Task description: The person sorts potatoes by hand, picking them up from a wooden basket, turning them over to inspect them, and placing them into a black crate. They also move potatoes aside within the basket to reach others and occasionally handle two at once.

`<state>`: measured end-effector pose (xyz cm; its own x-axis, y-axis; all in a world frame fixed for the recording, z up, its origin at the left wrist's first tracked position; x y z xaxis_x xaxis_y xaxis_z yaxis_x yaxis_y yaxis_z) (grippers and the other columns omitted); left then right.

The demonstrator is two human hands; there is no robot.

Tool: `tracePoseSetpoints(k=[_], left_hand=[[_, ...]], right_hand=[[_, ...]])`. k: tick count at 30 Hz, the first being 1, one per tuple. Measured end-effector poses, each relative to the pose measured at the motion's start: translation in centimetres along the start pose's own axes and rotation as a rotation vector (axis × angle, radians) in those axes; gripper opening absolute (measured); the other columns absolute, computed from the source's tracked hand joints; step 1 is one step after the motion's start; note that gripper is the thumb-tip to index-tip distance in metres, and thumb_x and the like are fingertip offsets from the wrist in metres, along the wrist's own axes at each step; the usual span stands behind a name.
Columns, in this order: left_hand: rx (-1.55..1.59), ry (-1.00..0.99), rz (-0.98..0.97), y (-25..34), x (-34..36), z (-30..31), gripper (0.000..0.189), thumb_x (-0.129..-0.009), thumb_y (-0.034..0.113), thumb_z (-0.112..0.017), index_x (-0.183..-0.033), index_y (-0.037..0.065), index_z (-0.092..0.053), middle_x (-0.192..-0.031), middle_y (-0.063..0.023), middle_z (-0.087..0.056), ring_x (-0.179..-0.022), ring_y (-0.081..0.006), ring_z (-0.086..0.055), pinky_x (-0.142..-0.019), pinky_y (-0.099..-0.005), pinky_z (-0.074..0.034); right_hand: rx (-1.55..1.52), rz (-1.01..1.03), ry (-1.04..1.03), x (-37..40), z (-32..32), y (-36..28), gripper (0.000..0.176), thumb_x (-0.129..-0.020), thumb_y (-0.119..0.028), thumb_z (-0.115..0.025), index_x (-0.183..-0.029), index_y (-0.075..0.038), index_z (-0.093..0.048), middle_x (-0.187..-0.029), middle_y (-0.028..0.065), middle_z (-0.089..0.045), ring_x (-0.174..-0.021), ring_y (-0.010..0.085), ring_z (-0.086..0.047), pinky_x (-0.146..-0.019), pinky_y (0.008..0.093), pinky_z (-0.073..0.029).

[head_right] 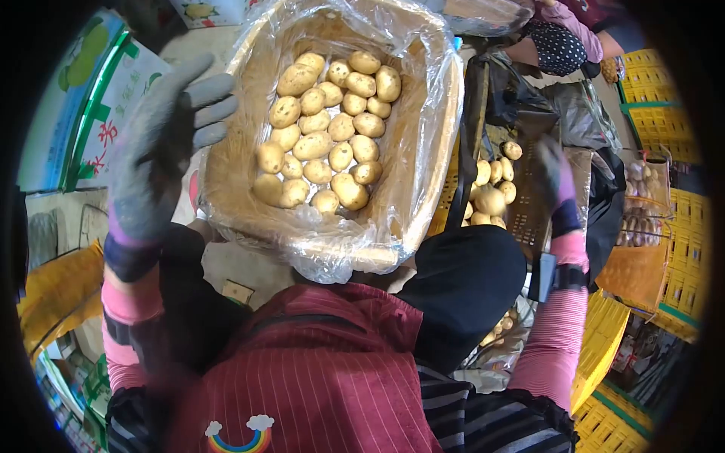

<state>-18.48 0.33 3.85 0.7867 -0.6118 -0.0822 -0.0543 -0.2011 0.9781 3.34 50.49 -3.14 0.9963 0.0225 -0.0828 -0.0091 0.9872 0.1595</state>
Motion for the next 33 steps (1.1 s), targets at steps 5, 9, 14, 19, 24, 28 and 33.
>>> tracePoseSetpoints(k=[5, 9, 14, 19, 24, 28, 33], left_hand=[[-0.046, 0.025, -0.11, 1.6, 0.7, 2.1, 0.061, -0.106, 0.039, -0.037, -0.15, -0.004, -0.036, -0.131, -0.0172, -0.059, -0.117, -0.0229, -0.06, -0.099, -0.0343, -0.046], [-0.519, 0.102, -0.015, 2.8, 1.7, 4.4, 0.058, -0.106, 0.036, -0.04, -0.148, -0.004, -0.039, -0.13, -0.0177, -0.06, -0.117, -0.0228, -0.061, -0.097, -0.0338, -0.048], [-0.655, 0.218, 0.035, 3.1, 3.0, 6.1, 0.049, -0.107, 0.028, -0.041, -0.143, -0.005, -0.045, -0.13, -0.0189, -0.061, -0.112, -0.0234, -0.064, -0.093, -0.0342, -0.051], [-0.005, 0.287, -0.138, 4.1, 2.5, 7.5, 0.038, -0.108, 0.017, -0.039, -0.136, -0.006, -0.05, -0.132, -0.0206, -0.06, -0.102, -0.0248, -0.069, -0.089, -0.036, -0.053], [-0.572, 0.204, -0.316, 4.8, 3.0, 5.4, 0.042, -0.107, 0.019, -0.041, -0.141, -0.006, -0.047, -0.126, -0.0202, -0.065, -0.102, -0.0248, -0.069, -0.093, -0.0328, -0.052], [-0.265, 0.13, 0.013, 0.9, 1.6, 3.6, 0.038, -0.1, 0.006, -0.053, -0.137, -0.003, -0.053, -0.12, -0.0201, -0.067, -0.108, -0.0238, -0.067, -0.098, -0.0313, -0.05], [-0.794, -0.075, -0.355, -3.4, 1.4, -1.3, 0.06, -0.09, 0.013, -0.072, -0.143, 0.001, -0.047, -0.132, -0.0213, -0.061, -0.124, -0.0274, -0.058, -0.107, -0.0363, -0.044]], right_hand=[[-1.159, -0.182, -0.35, -19.1, 5.1, -19.5, 0.043, -0.099, -0.025, -0.057, -0.138, -0.006, -0.056, -0.129, 0.0065, -0.062, -0.113, 0.0152, -0.059, -0.095, 0.0298, -0.049], [-0.701, 0.217, -0.846, -23.6, -9.9, -32.0, 0.047, -0.092, -0.037, -0.066, -0.13, -0.009, -0.061, -0.113, 0.0145, -0.07, -0.101, 0.024, -0.068, -0.088, 0.0353, -0.053], [0.07, 0.458, -1.357, -15.3, -29.0, -34.8, 0.056, -0.073, -0.035, -0.078, -0.12, -0.006, -0.07, -0.12, 0.0176, -0.07, -0.107, 0.0298, -0.069, -0.09, 0.0412, -0.054], [-0.003, 0.319, -0.903, -12.7, -32.3, -32.5, 0.031, -0.087, -0.022, -0.065, -0.116, -0.011, -0.068, -0.114, 0.0184, -0.07, -0.107, 0.0352, -0.068, -0.088, 0.0424, -0.054], [-0.596, 0.124, -0.892, -18.3, -22.3, -32.6, 0.041, -0.086, -0.025, -0.072, -0.123, -0.009, -0.063, -0.11, 0.0154, -0.071, -0.107, 0.0266, -0.068, -0.087, 0.0391, -0.054], [-1.648, -0.323, -0.836, -20.4, -9.1, -33.1, 0.043, -0.097, -0.025, -0.065, -0.137, -0.012, -0.055, -0.127, 0.0087, -0.063, -0.112, 0.0197, -0.065, -0.082, 0.0371, -0.06], [-2.16, -0.299, -0.637, -17.4, 0.4, -33.0, 0.064, -0.104, -0.052, -0.041, -0.146, -0.003, -0.043, -0.137, 0.0131, -0.059, -0.118, 0.0255, -0.064, -0.081, 0.0412, -0.061]])
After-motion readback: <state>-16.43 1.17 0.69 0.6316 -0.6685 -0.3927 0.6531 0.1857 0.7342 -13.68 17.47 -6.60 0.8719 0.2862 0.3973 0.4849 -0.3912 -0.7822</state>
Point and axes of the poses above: each hand's wrist, its own x-axis away from the middle knuckle, its own z-axis out of the back of the hand, y = z × x, the point moved 9 cm from there along -x, towards the middle knuckle
